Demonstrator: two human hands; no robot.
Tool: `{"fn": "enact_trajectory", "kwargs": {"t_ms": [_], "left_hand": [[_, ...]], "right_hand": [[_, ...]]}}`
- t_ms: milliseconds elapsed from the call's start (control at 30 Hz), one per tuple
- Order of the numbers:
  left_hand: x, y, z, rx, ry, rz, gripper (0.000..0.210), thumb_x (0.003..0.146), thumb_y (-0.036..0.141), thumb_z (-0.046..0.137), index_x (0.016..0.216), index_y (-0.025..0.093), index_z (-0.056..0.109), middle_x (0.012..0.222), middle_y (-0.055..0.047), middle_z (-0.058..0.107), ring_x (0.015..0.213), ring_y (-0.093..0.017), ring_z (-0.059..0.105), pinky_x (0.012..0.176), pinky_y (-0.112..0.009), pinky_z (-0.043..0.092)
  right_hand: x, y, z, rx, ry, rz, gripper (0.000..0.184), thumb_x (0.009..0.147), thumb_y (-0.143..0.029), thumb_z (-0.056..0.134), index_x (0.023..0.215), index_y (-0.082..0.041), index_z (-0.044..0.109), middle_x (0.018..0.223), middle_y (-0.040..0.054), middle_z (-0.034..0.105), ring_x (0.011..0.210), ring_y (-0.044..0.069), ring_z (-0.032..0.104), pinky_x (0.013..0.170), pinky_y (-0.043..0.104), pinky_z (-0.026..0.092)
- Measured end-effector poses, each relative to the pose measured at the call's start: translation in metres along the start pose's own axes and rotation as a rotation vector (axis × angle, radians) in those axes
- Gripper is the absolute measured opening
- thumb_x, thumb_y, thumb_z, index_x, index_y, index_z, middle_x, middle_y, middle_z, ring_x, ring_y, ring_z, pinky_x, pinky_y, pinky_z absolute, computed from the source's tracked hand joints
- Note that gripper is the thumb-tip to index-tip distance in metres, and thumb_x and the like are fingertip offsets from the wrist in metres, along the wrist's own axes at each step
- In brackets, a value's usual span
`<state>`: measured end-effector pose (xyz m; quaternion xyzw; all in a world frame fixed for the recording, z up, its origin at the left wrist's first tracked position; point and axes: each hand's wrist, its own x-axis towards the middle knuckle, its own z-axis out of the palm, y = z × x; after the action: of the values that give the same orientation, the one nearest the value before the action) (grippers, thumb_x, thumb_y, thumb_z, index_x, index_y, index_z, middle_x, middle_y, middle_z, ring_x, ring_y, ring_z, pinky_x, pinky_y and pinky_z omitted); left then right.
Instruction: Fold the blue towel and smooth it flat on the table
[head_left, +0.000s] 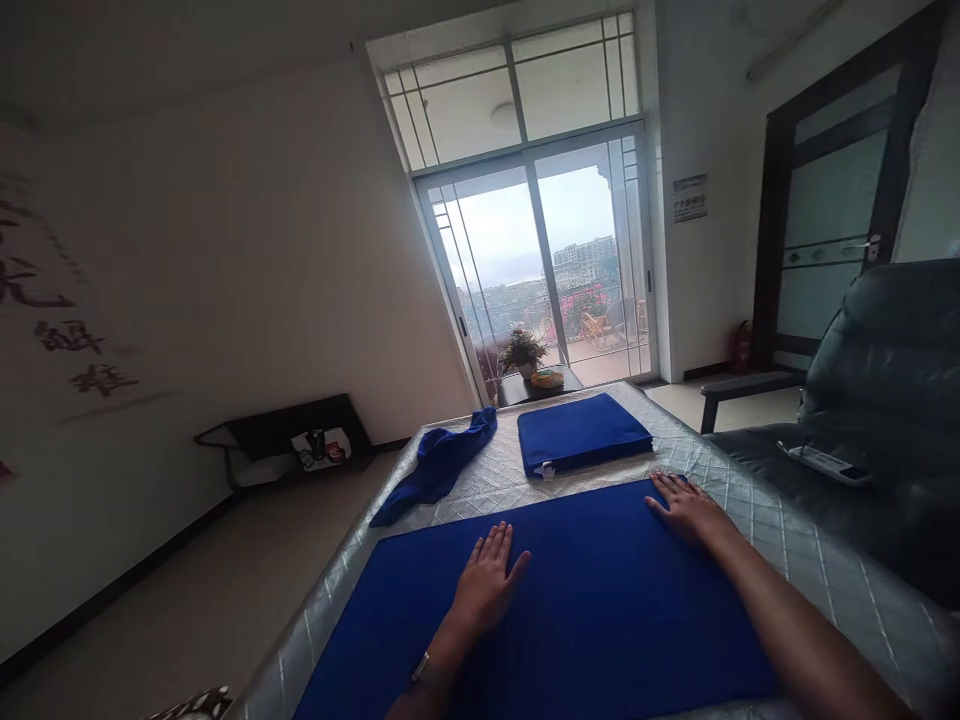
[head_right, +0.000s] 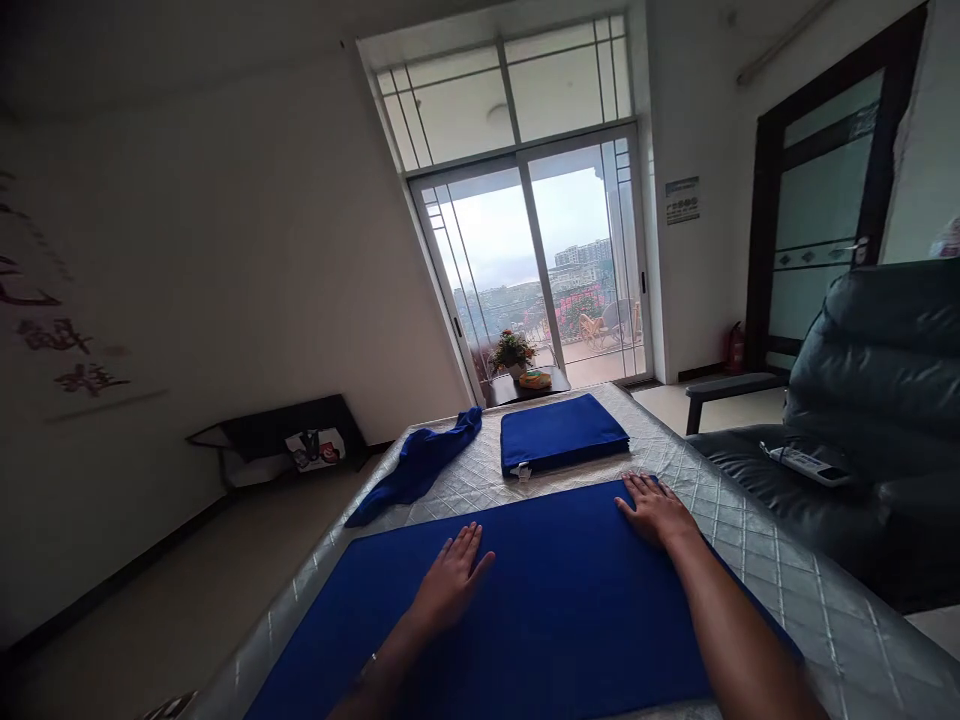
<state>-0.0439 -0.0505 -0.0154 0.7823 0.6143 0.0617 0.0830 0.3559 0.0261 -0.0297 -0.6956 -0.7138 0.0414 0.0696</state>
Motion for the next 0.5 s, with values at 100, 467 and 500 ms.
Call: {"fn": "enact_trajectory", "kwargs": {"t_ms": [100, 467, 500], "left_hand": [[-0.005, -0.017, -0.002, 0.008, 0.019, -0.031, 0.077, 0.095, 0.067, 0.01, 0.158, 0.023, 0.017, 0.163, -0.002, 0.012, 0.151, -0.024, 0.008, 0.125, -0.049, 0.012], [-0.032, -0.12, -0.017, 0.065, 0.063, -0.28, 0.083, 0.094, 0.069, 0.016, 0.156, 0.015, 0.024, 0.163, -0.008, 0.017, 0.151, -0.025, 0.012, 0.124, -0.048, 0.013], [-0.035, -0.133, -0.018, 0.072, 0.07, -0.31, 0.083, 0.094, 0.068, 0.017, 0.156, 0.013, 0.024, 0.163, -0.008, 0.017, 0.151, -0.025, 0.012, 0.124, -0.047, 0.013]], "right_hand": [[-0.001, -0.001, -0.003, 0.009, -0.002, 0.004, 0.076, 0.092, -0.059, 0.022, 0.156, -0.02, 0.027, 0.162, 0.003, 0.026, 0.151, 0.023, 0.019, 0.124, 0.042, 0.013], [0.001, 0.0, -0.001, -0.008, 0.003, 0.005, 0.076, 0.091, -0.059, 0.024, 0.156, -0.02, 0.028, 0.162, 0.0014, 0.026, 0.151, 0.023, 0.018, 0.124, 0.042, 0.012], [0.001, 0.0, -0.002, -0.003, 0.002, 0.005, 0.076, 0.091, -0.059, 0.024, 0.156, -0.02, 0.028, 0.162, 0.0013, 0.026, 0.151, 0.023, 0.018, 0.124, 0.042, 0.012]]}}
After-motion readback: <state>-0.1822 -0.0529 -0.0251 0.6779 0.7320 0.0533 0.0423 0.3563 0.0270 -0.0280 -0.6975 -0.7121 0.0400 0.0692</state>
